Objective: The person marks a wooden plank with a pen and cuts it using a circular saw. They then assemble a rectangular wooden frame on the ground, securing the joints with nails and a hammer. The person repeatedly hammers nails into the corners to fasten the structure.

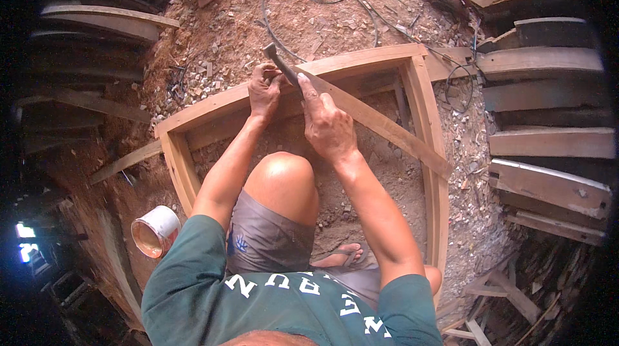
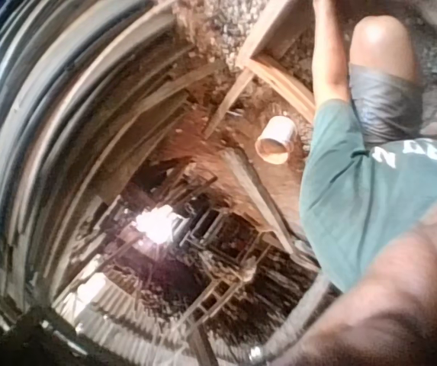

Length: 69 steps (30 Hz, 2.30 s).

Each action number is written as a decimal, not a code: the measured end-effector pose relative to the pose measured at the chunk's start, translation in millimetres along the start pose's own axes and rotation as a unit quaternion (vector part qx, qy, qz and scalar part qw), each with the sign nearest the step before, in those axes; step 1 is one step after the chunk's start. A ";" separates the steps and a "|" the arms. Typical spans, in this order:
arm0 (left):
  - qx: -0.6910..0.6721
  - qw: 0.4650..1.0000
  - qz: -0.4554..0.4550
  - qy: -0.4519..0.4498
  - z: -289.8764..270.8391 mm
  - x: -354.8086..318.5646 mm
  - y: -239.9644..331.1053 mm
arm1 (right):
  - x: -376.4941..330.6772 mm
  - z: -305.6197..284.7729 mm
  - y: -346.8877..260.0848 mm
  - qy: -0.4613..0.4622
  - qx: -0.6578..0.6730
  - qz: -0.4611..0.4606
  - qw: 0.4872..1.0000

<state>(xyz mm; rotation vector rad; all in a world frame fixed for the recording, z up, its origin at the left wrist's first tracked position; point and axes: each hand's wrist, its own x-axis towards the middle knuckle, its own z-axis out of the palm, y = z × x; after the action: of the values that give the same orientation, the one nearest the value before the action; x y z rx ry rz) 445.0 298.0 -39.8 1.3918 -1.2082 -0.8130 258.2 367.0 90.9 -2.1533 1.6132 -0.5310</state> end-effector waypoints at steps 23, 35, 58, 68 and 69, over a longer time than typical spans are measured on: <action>0.211 0.959 -0.150 -0.111 -36.0 43.2 -17.2 | -2.6 1.4 -5.9 0.201 0.101 -0.154 0.962; 0.212 0.958 -0.154 -0.116 -38.3 44.9 -23.3 | 1.1 35.3 24.6 -0.103 -0.027 0.085 0.991; 0.252 0.951 -0.148 -0.105 -36.9 41.4 -4.7 | -46.6 45.9 30.7 0.115 0.113 0.016 0.987; 0.240 0.956 -0.136 -0.105 -38.1 39.9 -13.6 | -44.9 56.7 35.8 -0.033 0.028 0.131 0.990; 0.242 0.956 -0.128 -0.101 -37.6 41.7 -8.4 | -47.4 60.8 41.0 -0.031 0.031 0.132 0.990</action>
<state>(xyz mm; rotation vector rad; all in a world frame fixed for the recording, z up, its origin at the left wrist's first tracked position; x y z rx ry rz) 492.8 267.9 -34.5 1.9319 -1.4698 -0.8886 244.0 407.3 14.8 -1.8549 1.7855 -0.4210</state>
